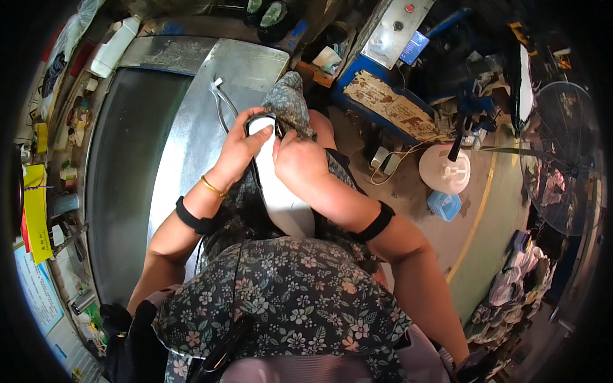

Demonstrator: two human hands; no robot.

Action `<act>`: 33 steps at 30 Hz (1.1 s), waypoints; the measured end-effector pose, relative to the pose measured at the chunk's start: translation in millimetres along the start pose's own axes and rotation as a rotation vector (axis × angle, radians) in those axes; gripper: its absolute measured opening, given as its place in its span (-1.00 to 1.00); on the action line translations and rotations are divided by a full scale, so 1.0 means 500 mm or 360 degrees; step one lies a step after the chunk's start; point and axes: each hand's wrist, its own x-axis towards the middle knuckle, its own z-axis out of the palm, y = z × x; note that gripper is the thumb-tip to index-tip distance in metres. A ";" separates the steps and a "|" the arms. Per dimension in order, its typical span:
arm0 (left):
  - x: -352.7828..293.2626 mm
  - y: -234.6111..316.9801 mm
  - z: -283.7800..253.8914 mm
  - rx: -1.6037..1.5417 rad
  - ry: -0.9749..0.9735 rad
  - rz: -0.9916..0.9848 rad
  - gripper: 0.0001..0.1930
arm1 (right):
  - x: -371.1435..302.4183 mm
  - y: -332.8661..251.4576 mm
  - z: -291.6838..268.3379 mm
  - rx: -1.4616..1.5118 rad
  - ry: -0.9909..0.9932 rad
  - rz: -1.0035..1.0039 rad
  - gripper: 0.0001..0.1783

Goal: Applying soles to shoe uppers and preparing them using industrial manufacturing machinery.

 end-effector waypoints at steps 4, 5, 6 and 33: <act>0.013 -0.009 -0.003 0.0012 -0.0133 -0.0074 -0.56 | -0.008 0.093 0.030 0.1755 -0.0510 0.0084 -0.40; 0.005 -0.016 0.000 0.0024 -0.0102 -0.0080 -0.53 | -0.035 0.091 0.044 0.1755 -0.0502 0.0065 -0.40; 0.008 -0.021 0.000 0.0097 -0.0117 -0.0029 -0.51 | -0.077 0.092 0.075 0.1754 -0.0291 -0.0076 -0.37; -0.195 0.079 -0.006 -0.0184 -0.0327 -0.0430 -0.15 | -0.006 0.084 0.013 0.0954 0.0632 -0.0273 -0.29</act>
